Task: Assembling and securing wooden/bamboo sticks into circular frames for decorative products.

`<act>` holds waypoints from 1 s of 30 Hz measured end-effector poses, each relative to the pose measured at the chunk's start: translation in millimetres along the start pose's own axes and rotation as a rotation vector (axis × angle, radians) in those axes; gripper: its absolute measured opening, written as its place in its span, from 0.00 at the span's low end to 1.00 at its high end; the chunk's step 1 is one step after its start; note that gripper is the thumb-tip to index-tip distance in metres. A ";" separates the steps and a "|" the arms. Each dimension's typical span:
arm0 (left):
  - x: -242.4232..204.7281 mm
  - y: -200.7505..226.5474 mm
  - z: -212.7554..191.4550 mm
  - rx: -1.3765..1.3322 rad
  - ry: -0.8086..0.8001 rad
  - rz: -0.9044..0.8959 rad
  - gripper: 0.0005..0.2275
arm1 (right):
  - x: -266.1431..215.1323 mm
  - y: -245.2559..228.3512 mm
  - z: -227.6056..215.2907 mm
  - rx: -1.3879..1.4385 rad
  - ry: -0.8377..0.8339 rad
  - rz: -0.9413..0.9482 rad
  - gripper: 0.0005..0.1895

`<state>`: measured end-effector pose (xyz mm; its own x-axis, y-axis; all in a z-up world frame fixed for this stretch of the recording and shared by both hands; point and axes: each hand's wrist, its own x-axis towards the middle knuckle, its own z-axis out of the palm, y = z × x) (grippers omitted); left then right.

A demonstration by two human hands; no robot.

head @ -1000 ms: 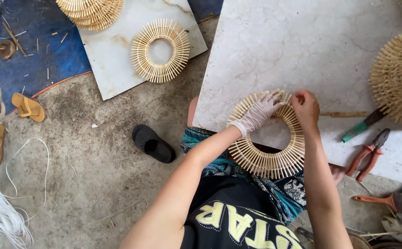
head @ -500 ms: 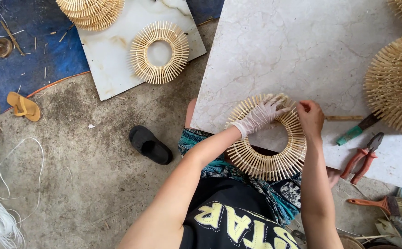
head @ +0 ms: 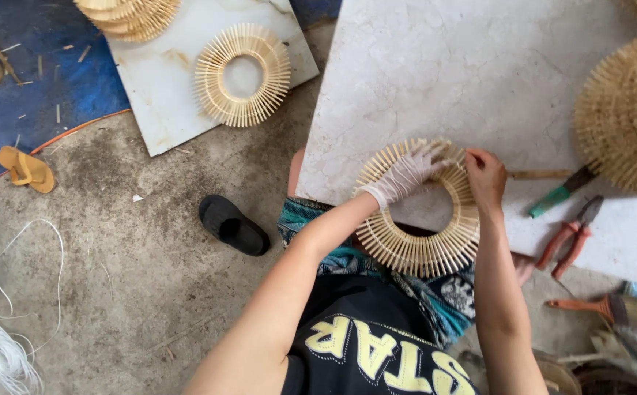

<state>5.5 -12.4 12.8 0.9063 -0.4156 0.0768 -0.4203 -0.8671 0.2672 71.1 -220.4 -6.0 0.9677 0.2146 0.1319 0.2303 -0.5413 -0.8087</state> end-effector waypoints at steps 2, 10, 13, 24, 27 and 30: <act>-0.4 -14.0 32.0 0.090 0.039 0.033 0.35 | 3.3 5.7 5.4 0.016 0.013 -0.011 0.11; 8.5 -11.8 32.0 -0.116 -0.070 0.035 0.41 | -0.4 12.3 6.5 0.117 0.076 0.057 0.09; 7.7 -13.7 30.9 -0.105 -0.013 0.042 0.41 | 0.7 13.5 10.1 0.058 0.099 0.021 0.07; 12.8 -8.3 26.9 -0.085 0.022 0.070 0.42 | -26.6 41.4 -2.6 -0.105 0.200 0.030 0.09; 15.7 -9.0 26.5 -0.101 0.013 0.137 0.40 | -33.5 38.1 -9.5 -0.091 0.185 0.081 0.09; 16.9 -8.9 30.3 -0.109 0.030 0.149 0.39 | -35.3 28.3 -13.4 -0.002 0.168 0.123 0.10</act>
<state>23.2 -20.0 -17.4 0.8362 -0.5271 0.1517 -0.5439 -0.7613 0.3529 44.8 -254.2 -25.9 0.9920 0.0081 0.1260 0.1092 -0.5566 -0.8235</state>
